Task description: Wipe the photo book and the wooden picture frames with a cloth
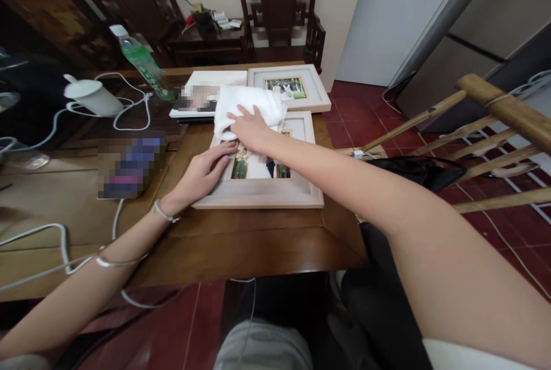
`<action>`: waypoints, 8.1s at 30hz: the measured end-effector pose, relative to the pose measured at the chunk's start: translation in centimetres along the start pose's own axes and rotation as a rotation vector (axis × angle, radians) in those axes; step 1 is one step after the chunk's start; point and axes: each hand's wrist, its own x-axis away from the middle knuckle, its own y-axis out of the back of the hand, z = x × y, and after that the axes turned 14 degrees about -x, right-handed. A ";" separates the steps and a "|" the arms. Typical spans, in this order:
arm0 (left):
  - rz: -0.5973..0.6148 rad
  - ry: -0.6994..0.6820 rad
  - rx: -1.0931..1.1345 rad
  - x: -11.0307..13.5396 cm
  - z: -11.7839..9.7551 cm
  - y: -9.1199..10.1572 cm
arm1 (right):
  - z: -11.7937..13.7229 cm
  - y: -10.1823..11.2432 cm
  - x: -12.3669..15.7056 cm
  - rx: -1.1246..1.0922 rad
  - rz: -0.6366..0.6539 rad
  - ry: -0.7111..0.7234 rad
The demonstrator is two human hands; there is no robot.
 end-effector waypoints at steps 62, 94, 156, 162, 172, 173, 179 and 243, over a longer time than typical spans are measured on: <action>0.064 0.036 -0.078 0.2 1.4 -0.1 | -0.8 3.5 16.8 -0.072 -0.013 -0.134; 0.074 -0.005 -0.175 0.2 1.3 -0.3 | 0.1 -0.3 15.1 -0.065 0.109 -0.159; 0.088 0.016 -0.140 0.1 1.3 -0.2 | -3.4 -0.9 7.3 -0.040 -0.045 -0.099; 0.091 0.024 -0.136 0.0 1.2 -0.2 | 1.6 -0.3 9.5 -0.088 0.148 -0.075; 0.065 0.053 -0.096 -0.1 0.8 -0.2 | 8.7 2.3 14.6 -0.323 0.331 0.086; 0.056 0.048 -0.088 0.0 0.8 -0.3 | 8.2 1.9 14.2 -0.306 0.309 0.097; 0.065 0.018 -0.099 -0.1 1.2 -0.4 | 2.7 -0.4 10.0 -0.140 0.151 0.057; -0.033 0.043 0.011 0.3 1.5 -0.5 | 7.6 1.4 12.8 -0.117 0.276 0.318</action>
